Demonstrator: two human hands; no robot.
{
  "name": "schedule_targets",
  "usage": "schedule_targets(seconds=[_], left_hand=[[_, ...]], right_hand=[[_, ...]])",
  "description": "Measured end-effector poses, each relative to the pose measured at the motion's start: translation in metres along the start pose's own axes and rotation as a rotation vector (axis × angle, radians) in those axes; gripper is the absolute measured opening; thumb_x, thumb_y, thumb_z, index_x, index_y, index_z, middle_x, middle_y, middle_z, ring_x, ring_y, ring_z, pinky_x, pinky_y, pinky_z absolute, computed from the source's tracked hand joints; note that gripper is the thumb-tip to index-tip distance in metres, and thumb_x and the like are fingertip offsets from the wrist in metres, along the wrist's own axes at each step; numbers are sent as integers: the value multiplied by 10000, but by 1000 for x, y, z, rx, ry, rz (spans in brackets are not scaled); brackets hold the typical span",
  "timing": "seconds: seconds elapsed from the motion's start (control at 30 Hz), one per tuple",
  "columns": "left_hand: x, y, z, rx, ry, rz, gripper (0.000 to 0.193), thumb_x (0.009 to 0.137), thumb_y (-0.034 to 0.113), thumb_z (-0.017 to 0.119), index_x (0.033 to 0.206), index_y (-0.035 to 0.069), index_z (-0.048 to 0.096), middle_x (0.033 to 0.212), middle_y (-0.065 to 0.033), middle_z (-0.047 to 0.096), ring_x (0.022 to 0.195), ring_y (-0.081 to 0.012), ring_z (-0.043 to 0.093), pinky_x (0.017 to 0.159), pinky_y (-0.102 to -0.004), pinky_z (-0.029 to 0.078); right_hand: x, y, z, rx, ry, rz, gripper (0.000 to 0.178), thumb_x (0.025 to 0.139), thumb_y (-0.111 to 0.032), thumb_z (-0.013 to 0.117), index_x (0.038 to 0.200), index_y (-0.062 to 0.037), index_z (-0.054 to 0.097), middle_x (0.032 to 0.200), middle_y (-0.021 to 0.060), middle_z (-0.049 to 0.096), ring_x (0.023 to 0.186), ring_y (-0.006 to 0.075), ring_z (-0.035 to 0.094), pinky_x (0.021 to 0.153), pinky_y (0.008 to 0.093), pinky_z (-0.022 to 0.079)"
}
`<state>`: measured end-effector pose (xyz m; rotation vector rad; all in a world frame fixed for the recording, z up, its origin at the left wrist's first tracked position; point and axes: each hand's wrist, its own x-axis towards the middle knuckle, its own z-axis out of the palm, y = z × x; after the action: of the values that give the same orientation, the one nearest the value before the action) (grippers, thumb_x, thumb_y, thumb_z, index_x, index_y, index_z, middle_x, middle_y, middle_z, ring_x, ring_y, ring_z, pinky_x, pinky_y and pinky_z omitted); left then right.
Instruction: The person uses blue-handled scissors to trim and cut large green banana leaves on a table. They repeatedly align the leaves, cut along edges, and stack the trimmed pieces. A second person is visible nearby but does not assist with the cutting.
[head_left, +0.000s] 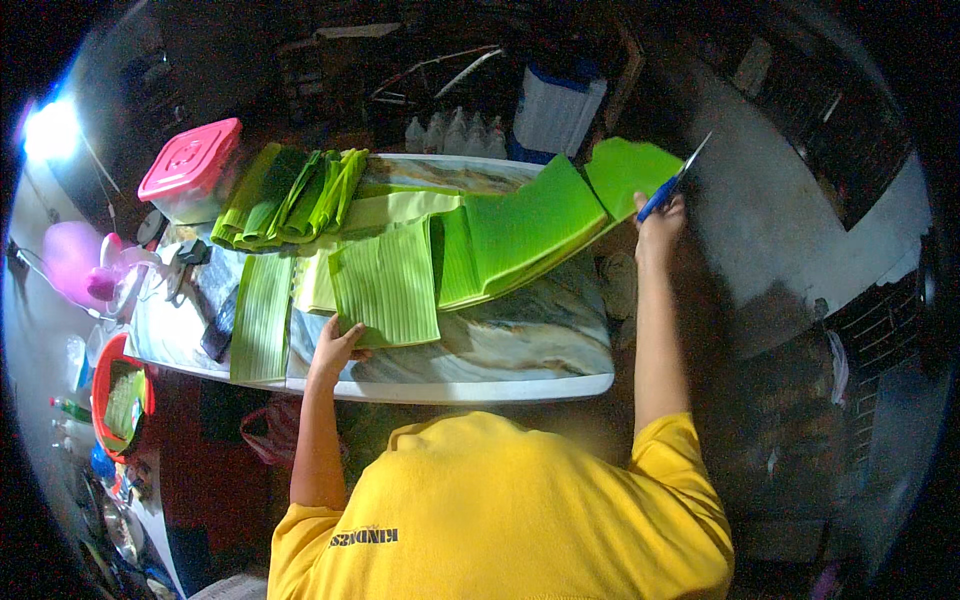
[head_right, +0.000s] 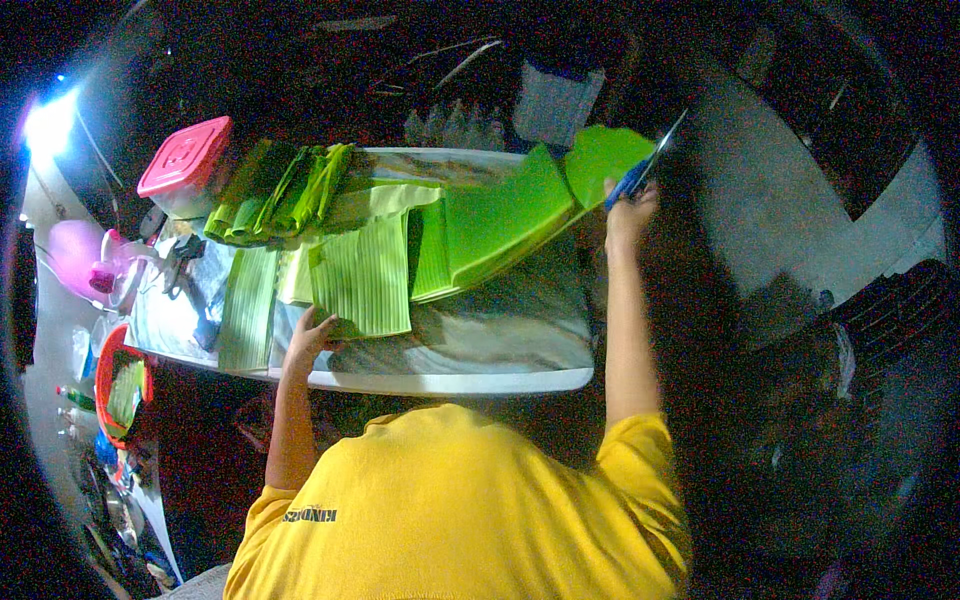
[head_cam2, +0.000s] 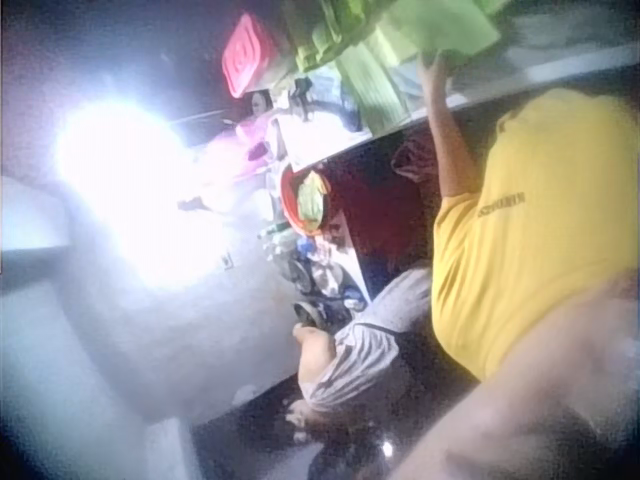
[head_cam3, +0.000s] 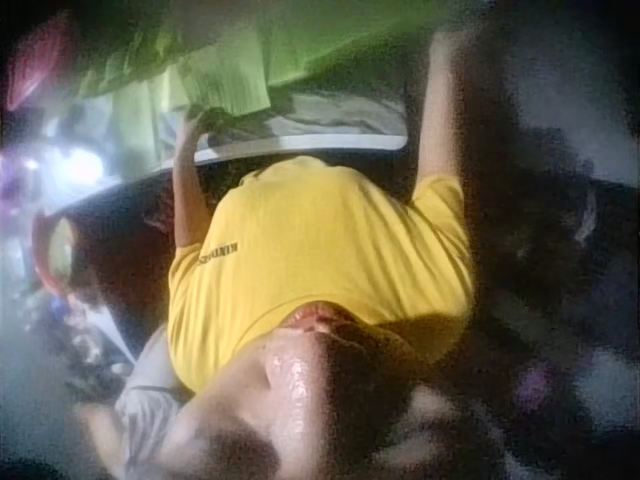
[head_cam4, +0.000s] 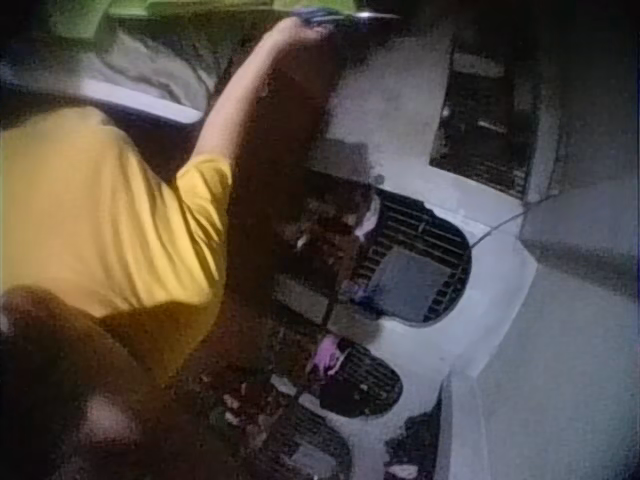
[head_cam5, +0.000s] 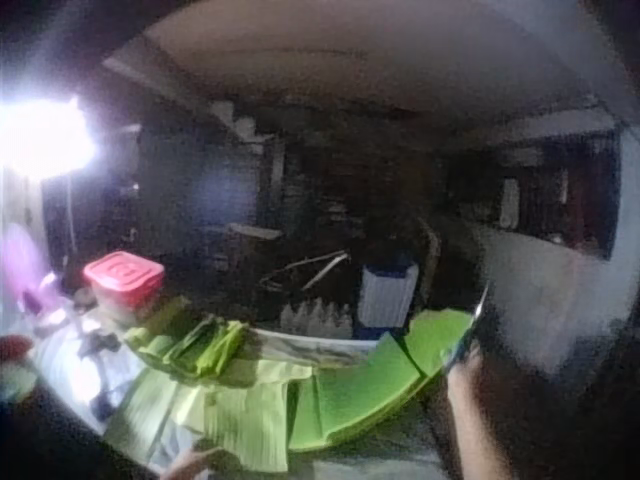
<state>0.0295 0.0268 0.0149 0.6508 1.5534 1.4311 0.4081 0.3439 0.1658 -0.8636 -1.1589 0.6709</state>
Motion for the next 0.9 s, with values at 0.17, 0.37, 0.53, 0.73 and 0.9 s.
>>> schedule_targets(seconds=[0.17,0.37,0.53,0.73,0.9], left_hand=[[-16,8,1,61,84,-70,323,849,105,566,1139,13,459,946,-95,581,705,-157,592,479,-269,518],[-13,-11,1,-12,26,-70,380,835,136,601,1164,26,446,992,-109,574,810,-194,599,574,-293,543],[-14,-9,23,-124,-85,-111,407,833,145,612,1172,33,416,1007,-113,572,829,-215,595,588,-314,532],[-29,-10,30,-82,-100,-191,547,786,230,676,1198,9,393,1030,-126,561,861,-237,587,644,-351,531],[-10,-32,9,-421,-300,-216,523,806,196,628,1231,14,381,1105,-172,531,933,-325,572,771,-447,511]], right_hand=[[80,-73,25,-2,60,-134,416,655,-47,733,994,-40,491,958,39,551,854,183,514,782,331,411],[200,-171,-3,-415,-5,-395,277,719,-59,691,948,-23,540,827,24,570,755,146,515,718,280,416],[235,-237,48,-560,-82,-897,331,764,-140,672,1036,-5,539,939,73,623,882,164,577,788,289,436],[49,-207,178,-118,-640,-1037,373,764,-153,662,1089,-34,524,940,102,628,886,195,593,811,302,438],[-137,-82,160,-344,-925,-786,323,709,-61,622,1011,-69,507,805,131,604,743,299,619,641,371,498]])
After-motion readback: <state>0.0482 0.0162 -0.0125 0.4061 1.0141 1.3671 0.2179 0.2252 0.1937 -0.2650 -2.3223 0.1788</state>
